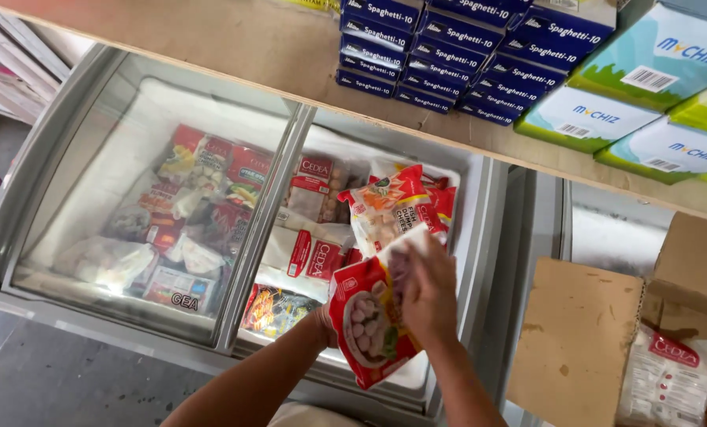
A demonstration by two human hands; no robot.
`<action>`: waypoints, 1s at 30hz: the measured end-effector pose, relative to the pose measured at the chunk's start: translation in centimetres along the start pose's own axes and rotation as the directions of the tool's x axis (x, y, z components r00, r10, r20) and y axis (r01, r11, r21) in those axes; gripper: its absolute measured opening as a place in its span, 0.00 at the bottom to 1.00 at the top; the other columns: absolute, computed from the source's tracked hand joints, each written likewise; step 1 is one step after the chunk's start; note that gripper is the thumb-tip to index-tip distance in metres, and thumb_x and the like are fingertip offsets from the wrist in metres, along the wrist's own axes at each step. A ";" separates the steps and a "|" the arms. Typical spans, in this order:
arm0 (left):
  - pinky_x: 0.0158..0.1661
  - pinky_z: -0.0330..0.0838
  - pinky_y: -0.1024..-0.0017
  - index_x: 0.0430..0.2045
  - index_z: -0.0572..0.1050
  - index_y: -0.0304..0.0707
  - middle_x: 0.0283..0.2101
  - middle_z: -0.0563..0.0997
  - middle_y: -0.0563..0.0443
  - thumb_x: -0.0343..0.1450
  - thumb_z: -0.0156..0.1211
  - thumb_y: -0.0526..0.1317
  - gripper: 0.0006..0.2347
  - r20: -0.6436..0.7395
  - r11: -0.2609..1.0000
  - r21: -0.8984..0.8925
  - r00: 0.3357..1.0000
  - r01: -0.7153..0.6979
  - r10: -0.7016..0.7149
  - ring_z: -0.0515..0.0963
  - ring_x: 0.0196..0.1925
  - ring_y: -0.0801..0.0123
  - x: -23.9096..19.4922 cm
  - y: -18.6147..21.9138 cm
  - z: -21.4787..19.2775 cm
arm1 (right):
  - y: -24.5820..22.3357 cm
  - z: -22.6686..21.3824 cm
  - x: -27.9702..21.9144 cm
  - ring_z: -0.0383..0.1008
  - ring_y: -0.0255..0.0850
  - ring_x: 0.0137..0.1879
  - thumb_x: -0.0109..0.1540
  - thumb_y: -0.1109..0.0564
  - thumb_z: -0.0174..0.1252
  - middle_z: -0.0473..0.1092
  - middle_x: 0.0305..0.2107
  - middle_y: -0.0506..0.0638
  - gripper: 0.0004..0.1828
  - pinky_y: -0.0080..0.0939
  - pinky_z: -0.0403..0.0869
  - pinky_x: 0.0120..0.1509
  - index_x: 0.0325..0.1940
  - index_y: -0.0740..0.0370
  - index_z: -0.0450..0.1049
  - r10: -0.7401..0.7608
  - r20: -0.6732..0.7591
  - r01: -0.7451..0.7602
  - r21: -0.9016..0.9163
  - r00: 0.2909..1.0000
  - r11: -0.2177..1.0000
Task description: Organizing and wiping down frozen food packets within grocery store chest freezers and a cardboard box.
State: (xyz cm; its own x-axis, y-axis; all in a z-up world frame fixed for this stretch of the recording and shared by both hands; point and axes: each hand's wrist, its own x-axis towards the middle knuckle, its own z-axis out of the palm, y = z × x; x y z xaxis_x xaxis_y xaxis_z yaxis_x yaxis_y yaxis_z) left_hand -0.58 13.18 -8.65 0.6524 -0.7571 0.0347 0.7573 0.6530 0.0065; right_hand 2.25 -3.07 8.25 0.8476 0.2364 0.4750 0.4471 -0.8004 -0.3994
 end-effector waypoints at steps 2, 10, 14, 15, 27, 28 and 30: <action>0.60 0.69 0.61 0.61 0.70 0.39 0.58 0.78 0.45 0.71 0.53 0.62 0.30 -0.007 1.000 0.010 1.000 -0.016 0.016 0.78 0.58 0.57 1.3 -0.7 7.0 | 1.7 -0.1 0.0 0.65 0.56 0.72 0.68 0.62 0.47 0.65 0.66 0.61 0.21 0.56 0.64 0.75 0.66 0.58 0.70 0.242 -0.071 -0.234 0.110 0.968 0.966; 0.62 0.69 0.56 0.61 0.69 0.35 0.59 0.78 0.38 0.69 0.53 0.65 0.34 -0.144 0.976 -0.113 0.975 -0.184 0.167 0.77 0.60 0.50 3.5 -2.6 6.1 | -5.0 -1.9 -5.9 0.71 0.56 0.69 0.71 0.60 0.44 0.72 0.60 0.63 0.19 0.50 0.69 0.70 0.65 0.64 0.70 0.037 -0.011 -0.031 0.348 0.999 0.937; 0.61 0.70 0.53 0.65 0.69 0.37 0.59 0.77 0.40 0.72 0.57 0.55 0.29 -0.107 0.926 0.238 0.940 -0.293 0.325 0.77 0.59 0.51 3.6 -1.1 8.1 | -1.1 -2.0 -6.9 0.76 0.51 0.56 0.74 0.53 0.42 0.74 0.51 0.61 0.19 0.47 0.74 0.57 0.63 0.67 0.69 0.421 0.043 -0.355 0.620 0.906 0.700; 0.61 0.71 0.53 0.64 0.69 0.37 0.59 0.77 0.40 0.72 0.57 0.55 0.28 -0.145 0.920 0.263 0.930 -0.292 0.337 0.77 0.58 0.51 3.5 -1.4 7.7 | 0.6 -1.9 -7.2 0.75 0.52 0.48 0.74 0.50 0.40 0.73 0.47 0.63 0.23 0.46 0.74 0.47 0.63 0.70 0.68 0.732 0.152 -0.565 0.743 0.664 0.358; 0.56 0.74 0.57 0.59 0.73 0.30 0.56 0.80 0.38 0.71 0.58 0.44 0.22 -0.446 0.782 0.576 0.710 -0.238 0.545 0.80 0.54 0.55 4.8 0.5 4.9 | 1.3 -6.5 -2.8 0.76 0.45 0.59 0.63 0.52 0.63 0.74 0.55 0.56 0.26 0.50 0.76 0.63 0.62 0.66 0.70 0.626 0.306 -0.319 0.943 0.717 -0.095; 0.56 0.74 0.57 0.59 0.73 0.30 0.56 0.80 0.38 0.71 0.58 0.44 0.22 -0.447 0.781 0.577 0.709 -0.238 0.546 0.80 0.54 0.55 4.3 0.1 7.6 | 1.0 -5.9 -3.7 0.76 0.45 0.59 0.63 0.52 0.63 0.74 0.55 0.56 0.26 0.50 0.76 0.63 0.62 0.66 0.70 0.626 0.307 -0.319 0.943 0.717 -0.097; 0.59 0.67 0.55 0.64 0.66 0.41 0.58 0.76 0.36 0.71 0.43 0.59 0.30 -0.818 0.953 0.178 0.501 -0.243 0.281 0.75 0.60 0.53 3.6 -0.7 12.9 | 0.9 -4.7 -5.4 0.75 0.44 0.58 0.62 0.57 0.68 0.73 0.53 0.56 0.25 0.48 0.76 0.64 0.60 0.65 0.69 0.544 0.030 -0.212 0.938 0.839 0.276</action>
State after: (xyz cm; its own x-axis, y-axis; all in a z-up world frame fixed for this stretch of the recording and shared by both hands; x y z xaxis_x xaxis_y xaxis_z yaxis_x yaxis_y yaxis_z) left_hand 0.90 10.26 4.39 0.5624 -0.2139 -0.7987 0.5585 0.8106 0.1761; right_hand -3.24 -7.66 9.03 0.9624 -0.2209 0.1579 0.2116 0.2456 -0.9460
